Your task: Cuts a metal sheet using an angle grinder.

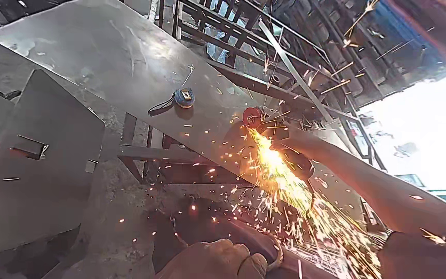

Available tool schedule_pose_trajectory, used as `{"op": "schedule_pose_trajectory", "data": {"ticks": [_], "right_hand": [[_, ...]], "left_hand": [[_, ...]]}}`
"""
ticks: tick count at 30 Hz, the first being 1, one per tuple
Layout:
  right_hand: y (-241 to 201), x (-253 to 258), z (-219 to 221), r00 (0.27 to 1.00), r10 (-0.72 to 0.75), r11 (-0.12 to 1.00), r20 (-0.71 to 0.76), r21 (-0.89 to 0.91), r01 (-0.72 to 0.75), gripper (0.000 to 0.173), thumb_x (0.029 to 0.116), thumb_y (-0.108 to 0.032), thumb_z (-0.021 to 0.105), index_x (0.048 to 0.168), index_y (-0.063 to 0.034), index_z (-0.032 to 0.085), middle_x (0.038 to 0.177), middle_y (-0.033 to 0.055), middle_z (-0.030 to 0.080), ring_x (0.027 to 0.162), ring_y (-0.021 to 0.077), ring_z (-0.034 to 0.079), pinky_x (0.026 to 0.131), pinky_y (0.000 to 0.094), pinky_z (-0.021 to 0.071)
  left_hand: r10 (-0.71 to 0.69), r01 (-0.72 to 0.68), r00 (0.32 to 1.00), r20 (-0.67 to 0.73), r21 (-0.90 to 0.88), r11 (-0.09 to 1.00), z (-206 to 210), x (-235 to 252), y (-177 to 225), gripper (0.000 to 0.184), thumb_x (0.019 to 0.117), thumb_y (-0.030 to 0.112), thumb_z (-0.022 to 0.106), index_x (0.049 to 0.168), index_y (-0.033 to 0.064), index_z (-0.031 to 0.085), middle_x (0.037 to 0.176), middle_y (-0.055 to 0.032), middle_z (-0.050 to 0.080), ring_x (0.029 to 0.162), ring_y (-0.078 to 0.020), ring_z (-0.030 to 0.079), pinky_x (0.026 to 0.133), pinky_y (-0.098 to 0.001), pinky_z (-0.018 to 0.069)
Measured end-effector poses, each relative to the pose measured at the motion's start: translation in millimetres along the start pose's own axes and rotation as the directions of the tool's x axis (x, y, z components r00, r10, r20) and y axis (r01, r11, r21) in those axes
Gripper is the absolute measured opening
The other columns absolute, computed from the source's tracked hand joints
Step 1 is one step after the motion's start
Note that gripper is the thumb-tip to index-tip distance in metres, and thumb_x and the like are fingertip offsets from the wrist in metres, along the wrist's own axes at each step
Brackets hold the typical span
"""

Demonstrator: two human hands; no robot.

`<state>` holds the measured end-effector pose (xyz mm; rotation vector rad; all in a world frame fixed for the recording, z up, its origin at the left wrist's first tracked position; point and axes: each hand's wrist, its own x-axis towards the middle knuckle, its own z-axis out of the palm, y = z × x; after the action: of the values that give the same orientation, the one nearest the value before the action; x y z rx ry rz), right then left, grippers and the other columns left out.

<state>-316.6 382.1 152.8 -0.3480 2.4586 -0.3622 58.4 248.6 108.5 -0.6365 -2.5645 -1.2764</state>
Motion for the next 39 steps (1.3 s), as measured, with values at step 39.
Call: {"op": "schedule_pose_trajectory", "data": {"ticks": [39], "right_hand": [[-1,-4,31,0.987,0.097,0.954,-0.124,0.295,-0.057,0.074,0.0683,-0.005,0.077,0.138,-0.0109,0.051,0.108,0.0155,0.067,0.086,0.0251,0.068,0.072,0.045,0.0578]], "left_hand": [[0.265,-0.133,0.808,0.526,-0.275,0.952,-161,-32,-102,0.031,0.1067,0.009,0.044,0.131,0.0033,0.064,0.106,-0.0183,0.07,0.092,-0.0347,0.071,0.073,-0.045,0.0596]]}}
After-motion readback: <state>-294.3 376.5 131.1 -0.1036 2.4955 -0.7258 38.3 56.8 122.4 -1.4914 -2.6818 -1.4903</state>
